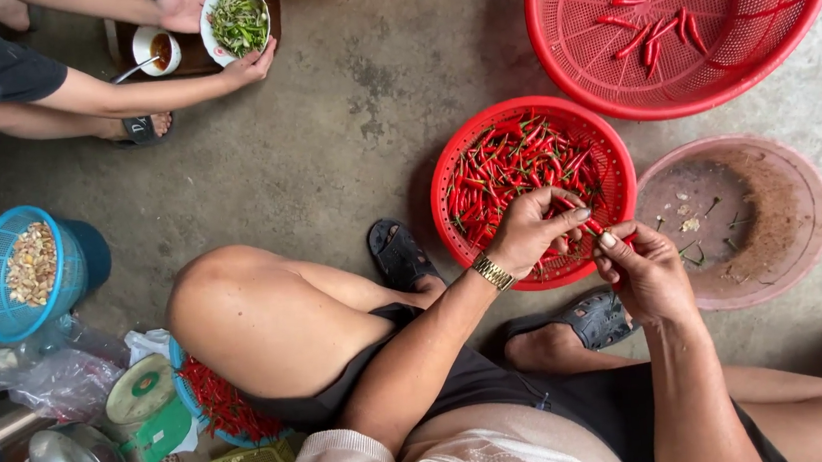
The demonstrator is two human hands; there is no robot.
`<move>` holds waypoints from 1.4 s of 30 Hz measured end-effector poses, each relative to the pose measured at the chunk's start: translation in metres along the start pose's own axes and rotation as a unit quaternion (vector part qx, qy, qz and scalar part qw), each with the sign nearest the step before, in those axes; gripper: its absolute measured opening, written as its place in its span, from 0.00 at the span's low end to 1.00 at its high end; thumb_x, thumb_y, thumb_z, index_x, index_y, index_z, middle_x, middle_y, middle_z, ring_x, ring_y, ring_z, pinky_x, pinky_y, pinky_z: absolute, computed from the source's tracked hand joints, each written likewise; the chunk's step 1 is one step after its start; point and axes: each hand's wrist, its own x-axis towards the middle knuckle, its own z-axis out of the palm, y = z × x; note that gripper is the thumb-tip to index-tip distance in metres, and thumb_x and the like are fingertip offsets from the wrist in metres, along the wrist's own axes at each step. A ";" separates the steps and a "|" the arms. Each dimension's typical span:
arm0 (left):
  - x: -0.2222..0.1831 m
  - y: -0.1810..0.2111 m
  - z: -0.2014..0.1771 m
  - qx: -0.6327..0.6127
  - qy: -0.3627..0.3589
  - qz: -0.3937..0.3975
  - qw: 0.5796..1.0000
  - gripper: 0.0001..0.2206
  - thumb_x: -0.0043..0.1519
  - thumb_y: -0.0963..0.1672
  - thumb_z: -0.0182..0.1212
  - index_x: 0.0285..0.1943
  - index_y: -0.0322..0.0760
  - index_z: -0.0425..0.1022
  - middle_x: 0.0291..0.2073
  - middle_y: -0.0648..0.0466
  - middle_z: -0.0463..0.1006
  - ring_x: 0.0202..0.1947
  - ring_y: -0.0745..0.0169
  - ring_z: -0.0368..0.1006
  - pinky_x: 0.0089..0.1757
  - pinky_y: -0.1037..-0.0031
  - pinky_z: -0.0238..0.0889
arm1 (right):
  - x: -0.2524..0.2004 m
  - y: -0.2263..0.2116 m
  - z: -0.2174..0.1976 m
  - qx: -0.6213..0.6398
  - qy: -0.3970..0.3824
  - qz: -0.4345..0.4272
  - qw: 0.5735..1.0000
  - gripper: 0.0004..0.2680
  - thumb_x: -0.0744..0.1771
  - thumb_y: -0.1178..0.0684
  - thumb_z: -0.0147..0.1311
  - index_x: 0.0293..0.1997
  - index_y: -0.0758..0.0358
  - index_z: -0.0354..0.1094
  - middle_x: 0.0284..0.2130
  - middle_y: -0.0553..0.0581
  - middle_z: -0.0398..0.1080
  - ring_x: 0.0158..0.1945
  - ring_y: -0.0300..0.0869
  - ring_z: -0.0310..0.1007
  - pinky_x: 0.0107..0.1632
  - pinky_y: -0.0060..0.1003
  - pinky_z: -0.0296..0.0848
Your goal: Removing stems from red chili peppers by hand and sorting them into baskets.
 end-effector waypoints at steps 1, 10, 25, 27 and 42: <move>0.001 -0.005 -0.002 -0.027 0.005 -0.021 0.999 0.08 0.62 0.39 0.68 0.47 0.29 0.76 0.34 0.49 0.76 0.28 0.69 0.78 0.24 0.88 0.75 | -0.001 0.001 0.000 0.013 -0.009 -0.002 1.000 0.02 0.68 0.61 0.60 0.38 0.67 0.71 0.25 0.61 0.69 0.23 0.36 0.67 0.23 0.22 0.63; 0.005 -0.010 0.000 -0.080 0.027 -0.051 0.995 0.08 0.61 0.40 0.70 0.45 0.30 0.76 0.32 0.51 0.76 0.28 0.69 0.79 0.28 0.86 0.79 | 0.000 0.006 0.002 0.023 -0.026 -0.023 0.999 0.03 0.69 0.61 0.58 0.40 0.68 0.69 0.25 0.63 0.69 0.22 0.38 0.68 0.22 0.24 0.65; -0.001 -0.012 0.002 -0.034 0.001 -0.021 0.999 0.11 0.59 0.39 0.72 0.45 0.25 0.77 0.33 0.46 0.78 0.28 0.67 0.80 0.31 0.82 0.80 | -0.004 -0.003 0.006 -0.016 -0.021 -0.014 1.000 0.02 0.69 0.59 0.59 0.40 0.63 0.70 0.25 0.61 0.70 0.22 0.34 0.63 0.19 0.21 0.59; -0.001 -0.014 0.004 -0.040 0.001 -0.028 0.999 0.11 0.59 0.39 0.72 0.45 0.26 0.77 0.33 0.47 0.78 0.28 0.66 0.80 0.31 0.82 0.80 | -0.004 -0.001 0.004 -0.011 -0.018 -0.022 1.000 0.02 0.68 0.59 0.59 0.40 0.63 0.71 0.25 0.61 0.70 0.22 0.34 0.62 0.20 0.21 0.58; 0.005 0.001 -0.002 -0.201 0.041 -0.135 0.969 0.05 0.62 0.42 0.69 0.43 0.37 0.79 0.28 0.53 0.80 0.29 0.67 0.81 0.32 0.83 0.81 | -0.015 -0.028 -0.012 0.097 0.084 -0.057 0.990 0.03 0.72 0.53 0.54 0.45 0.57 0.68 0.25 0.54 0.63 0.25 0.30 0.54 0.23 0.16 0.53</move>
